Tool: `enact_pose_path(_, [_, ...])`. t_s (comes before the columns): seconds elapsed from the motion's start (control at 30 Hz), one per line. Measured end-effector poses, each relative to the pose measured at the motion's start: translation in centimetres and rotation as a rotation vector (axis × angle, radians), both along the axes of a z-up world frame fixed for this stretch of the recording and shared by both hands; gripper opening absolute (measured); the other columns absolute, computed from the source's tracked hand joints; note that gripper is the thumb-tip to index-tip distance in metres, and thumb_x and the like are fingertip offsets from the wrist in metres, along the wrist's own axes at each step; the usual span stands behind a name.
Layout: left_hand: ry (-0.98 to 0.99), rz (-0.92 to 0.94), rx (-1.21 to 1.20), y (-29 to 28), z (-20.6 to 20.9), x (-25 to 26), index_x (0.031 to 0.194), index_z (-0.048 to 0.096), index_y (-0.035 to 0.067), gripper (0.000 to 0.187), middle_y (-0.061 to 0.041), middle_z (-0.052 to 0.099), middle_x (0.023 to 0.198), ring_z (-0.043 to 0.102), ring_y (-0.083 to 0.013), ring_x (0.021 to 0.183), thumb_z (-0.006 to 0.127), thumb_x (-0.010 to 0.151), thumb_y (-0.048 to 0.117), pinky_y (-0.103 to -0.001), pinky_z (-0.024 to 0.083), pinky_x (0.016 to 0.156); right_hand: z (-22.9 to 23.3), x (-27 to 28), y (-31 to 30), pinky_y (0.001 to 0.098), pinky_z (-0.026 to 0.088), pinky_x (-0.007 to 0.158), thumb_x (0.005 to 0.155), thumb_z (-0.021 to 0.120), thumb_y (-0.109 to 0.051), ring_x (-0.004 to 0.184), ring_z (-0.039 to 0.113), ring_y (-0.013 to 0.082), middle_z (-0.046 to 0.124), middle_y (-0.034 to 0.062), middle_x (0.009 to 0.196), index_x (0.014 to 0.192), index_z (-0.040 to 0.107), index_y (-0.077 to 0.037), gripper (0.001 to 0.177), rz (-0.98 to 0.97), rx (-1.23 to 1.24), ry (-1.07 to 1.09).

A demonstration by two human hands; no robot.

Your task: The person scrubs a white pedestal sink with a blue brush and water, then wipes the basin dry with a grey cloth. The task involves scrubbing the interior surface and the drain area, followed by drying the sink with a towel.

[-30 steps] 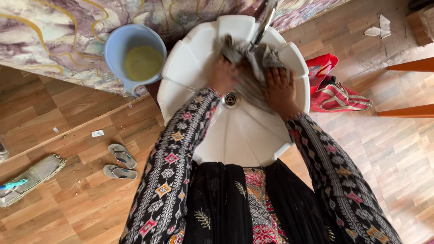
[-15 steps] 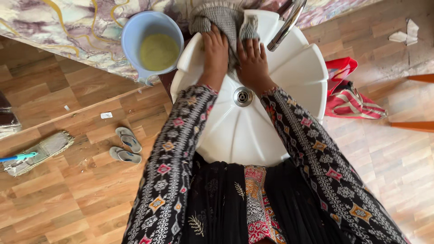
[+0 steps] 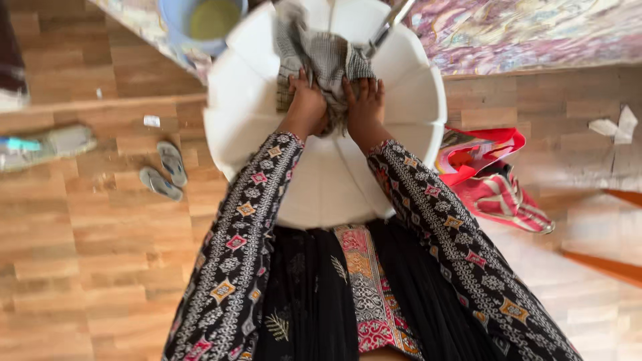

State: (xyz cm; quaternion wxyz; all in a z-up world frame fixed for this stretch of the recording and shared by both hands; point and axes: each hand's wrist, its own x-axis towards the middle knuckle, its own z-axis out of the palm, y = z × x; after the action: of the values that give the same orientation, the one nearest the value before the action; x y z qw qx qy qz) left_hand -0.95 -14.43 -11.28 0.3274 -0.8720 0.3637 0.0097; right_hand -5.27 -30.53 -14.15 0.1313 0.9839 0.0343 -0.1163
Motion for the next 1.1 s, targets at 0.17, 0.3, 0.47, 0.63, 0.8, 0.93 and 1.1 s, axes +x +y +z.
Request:
enact_pose_path(0.17, [0.301,0.079,-0.771,-0.2,2.9,-8.7,0.08,0.078,0.006,0.03,-0.016,0.072,0.083,0.069,-0.0363,0.08,0.068,0.083,0.034,-0.049,0.054,0.079,2.7,-3.6,-3.1,0.0578,-0.001,0.12,0.087,0.066,-0.047,0.154,0.015,0.0352,0.023,0.0169,0.166,0.165,0.014,-0.028,0.095,0.166,-0.011,0.215])
enact_pose_path(0.3, [0.382,0.142,-0.73,-0.3,5.5,-14.3,0.064,0.074,0.008,0.04,-0.013,0.063,0.058,0.065,-0.0301,0.055,0.071,0.078,0.045,-0.047,0.054,0.07,5.3,-7.9,-4.9,0.0591,0.009,0.118,0.064,0.088,-0.046,0.149,0.029,0.0375,0.037,0.0185,0.159,0.165,0.027,-0.031,0.119,0.333,-0.002,0.395])
enact_pose_path(0.47, [0.418,0.219,-0.445,-0.7,9.9,-21.4,0.059,0.073,0.007,0.071,-0.011,0.063,0.056,0.066,-0.0303,0.061,0.057,0.09,0.069,-0.051,0.051,0.062,9.5,-9.9,-8.6,0.0592,0.017,0.125,0.078,0.07,-0.058,0.13,0.058,0.028,0.066,0.0133,0.134,0.144,0.058,-0.036,0.071,0.433,0.23,0.449])
enact_pose_path(0.63, [0.543,0.478,-0.576,1.5,11.4,-20.6,0.083,0.071,0.004,0.068,-0.017,0.068,0.081,0.069,-0.036,0.08,0.049,0.097,0.067,-0.053,0.055,0.074,10.8,-11.1,-7.5,0.0594,0.035,0.115,0.093,0.056,-0.067,0.119,0.065,0.0308,0.072,0.0155,0.122,0.143,0.061,-0.025,0.066,0.335,0.415,0.38])
enact_pose_path(0.8, [0.741,0.394,-0.549,1.5,9.5,-18.9,0.155,0.027,0.0,0.104,-0.032,0.026,0.16,0.029,-0.0579,0.141,0.058,0.086,0.072,-0.065,0.031,0.105,6.3,-11.4,-3.6,0.0627,0.022,0.111,0.083,0.066,-0.068,0.138,0.04,0.048,0.042,0.0308,0.154,0.154,0.044,-0.015,0.091,0.498,0.457,0.041])
enact_pose_path(0.93, [0.764,0.452,-0.219,3.5,9.2,-16.4,0.164,0.003,0.015,0.116,-0.022,-0.011,0.169,-0.009,-0.0415,0.155,0.043,0.081,0.086,-0.075,0.002,0.117,4.9,-9.1,-5.0,0.0733,0.003,0.116,0.085,0.062,-0.068,0.152,0.02,0.0442,0.02,0.0235,0.165,0.163,0.031,-0.013,0.1,0.185,0.41,-0.073])
enact_pose_path(1.1, [0.407,0.178,-0.165,6.7,8.1,-8.0,0.165,0.012,0.018,0.134,-0.02,-0.004,0.171,-0.008,-0.0378,0.157,0.038,0.066,0.105,-0.064,-0.009,0.122,2.0,-8.0,-3.5,0.0639,0.001,0.121,0.099,0.059,-0.057,0.156,0.023,0.0406,0.024,0.0206,0.17,0.162,0.039,-0.012,0.08,0.257,0.248,-0.453])
